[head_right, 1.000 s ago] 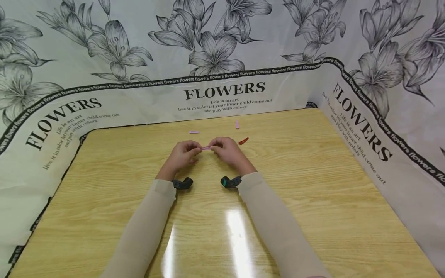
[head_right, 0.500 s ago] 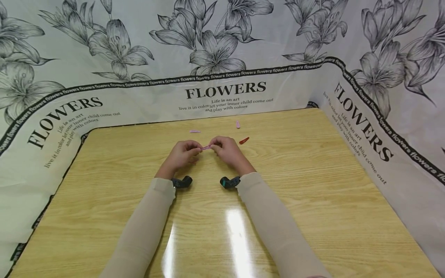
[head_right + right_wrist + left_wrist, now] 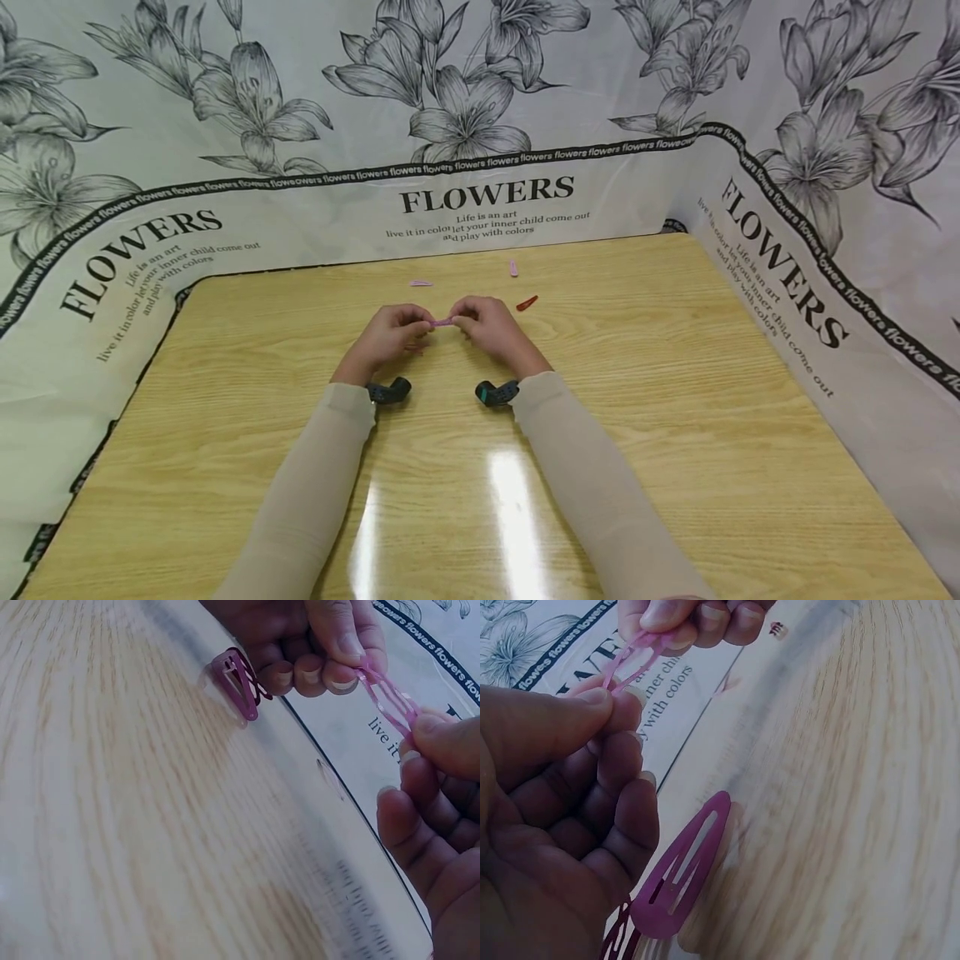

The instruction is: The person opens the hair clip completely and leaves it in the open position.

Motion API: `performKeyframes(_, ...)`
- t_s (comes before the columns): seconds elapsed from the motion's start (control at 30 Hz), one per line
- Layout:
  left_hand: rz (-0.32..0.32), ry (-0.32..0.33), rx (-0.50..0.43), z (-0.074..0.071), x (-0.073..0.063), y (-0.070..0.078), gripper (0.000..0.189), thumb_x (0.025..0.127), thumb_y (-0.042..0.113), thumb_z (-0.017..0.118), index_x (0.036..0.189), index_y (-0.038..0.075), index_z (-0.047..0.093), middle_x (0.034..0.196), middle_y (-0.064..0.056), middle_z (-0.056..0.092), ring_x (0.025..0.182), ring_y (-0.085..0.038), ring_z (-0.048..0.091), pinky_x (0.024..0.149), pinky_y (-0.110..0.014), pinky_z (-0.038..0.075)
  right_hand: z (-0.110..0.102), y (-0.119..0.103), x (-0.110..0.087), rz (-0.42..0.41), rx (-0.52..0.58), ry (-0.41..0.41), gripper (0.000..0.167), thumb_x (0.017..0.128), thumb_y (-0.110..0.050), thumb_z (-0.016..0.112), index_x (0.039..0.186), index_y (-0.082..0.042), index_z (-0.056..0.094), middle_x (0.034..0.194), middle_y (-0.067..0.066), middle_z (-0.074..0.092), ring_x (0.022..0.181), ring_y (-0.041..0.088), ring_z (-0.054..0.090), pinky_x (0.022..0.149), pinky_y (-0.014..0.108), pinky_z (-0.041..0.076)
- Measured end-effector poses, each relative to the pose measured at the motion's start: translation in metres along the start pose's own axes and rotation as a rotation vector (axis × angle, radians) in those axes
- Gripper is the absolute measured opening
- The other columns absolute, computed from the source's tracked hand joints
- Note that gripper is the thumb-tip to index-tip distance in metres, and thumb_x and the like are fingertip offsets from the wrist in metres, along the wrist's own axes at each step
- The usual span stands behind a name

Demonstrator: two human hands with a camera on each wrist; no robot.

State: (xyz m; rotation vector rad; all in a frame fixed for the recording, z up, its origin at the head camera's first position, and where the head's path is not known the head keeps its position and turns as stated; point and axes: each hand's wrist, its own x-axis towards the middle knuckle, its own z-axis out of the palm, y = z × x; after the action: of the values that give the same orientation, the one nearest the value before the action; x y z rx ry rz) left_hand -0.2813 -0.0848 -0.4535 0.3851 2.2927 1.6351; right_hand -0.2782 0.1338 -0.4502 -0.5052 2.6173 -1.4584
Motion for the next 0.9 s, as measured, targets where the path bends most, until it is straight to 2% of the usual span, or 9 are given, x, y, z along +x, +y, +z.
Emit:
performKeyframes(0.23, -0.015, -0.002, -0.003, -0.0014, -0.0028, 0.0033, 0.018, 0.097, 0.022, 0.059, 0.102, 0.008, 0.068, 0.107, -0.017, 0.066, 0.086, -0.029, 0.069, 0.072, -0.036, 0.058, -0.0005, -0.0034, -0.0028, -0.011, 0.0, -0.026, 0.015, 0.098, -0.025, 0.058, 0.1, -0.014, 0.067, 0.083, 0.014, 0.064, 0.072, 0.026, 0.057, 0.065, 0.035, 0.049)
performKeyframes(0.4, -0.017, 0.002, -0.01, -0.0012, 0.0001, -0.0002, 0.017, 0.097, 0.023, 0.059, 0.102, 0.009, 0.069, 0.106, -0.015, 0.066, 0.084, -0.026, 0.07, 0.071, -0.034, 0.058, -0.0018, -0.0026, -0.003, 0.02, 0.044, -0.036, 0.015, 0.098, -0.025, 0.058, 0.101, -0.013, 0.067, 0.086, 0.016, 0.064, 0.073, 0.028, 0.057, 0.063, 0.033, 0.049)
performKeyframes(0.63, -0.02, 0.002, -0.018, -0.0016, 0.0007, -0.001, 0.018, 0.097, 0.022, 0.06, 0.103, 0.008, 0.069, 0.108, -0.016, 0.066, 0.088, -0.028, 0.071, 0.074, -0.036, 0.059, -0.0028, -0.0014, -0.0034, 0.036, 0.074, -0.029, 0.015, 0.097, -0.025, 0.059, 0.101, -0.014, 0.069, 0.087, 0.018, 0.064, 0.074, 0.029, 0.056, 0.063, 0.032, 0.048)
performKeyframes(0.9, -0.027, 0.003, -0.001, -0.0026, 0.001, -0.0015, 0.016, 0.096, 0.021, 0.061, 0.103, 0.009, 0.069, 0.106, -0.015, 0.067, 0.084, -0.026, 0.07, 0.073, -0.035, 0.059, -0.0035, 0.0013, -0.0024, 0.029, 0.071, -0.037, 0.015, 0.097, -0.025, 0.059, 0.101, -0.014, 0.069, 0.088, 0.017, 0.065, 0.071, 0.025, 0.055, 0.061, 0.032, 0.048)
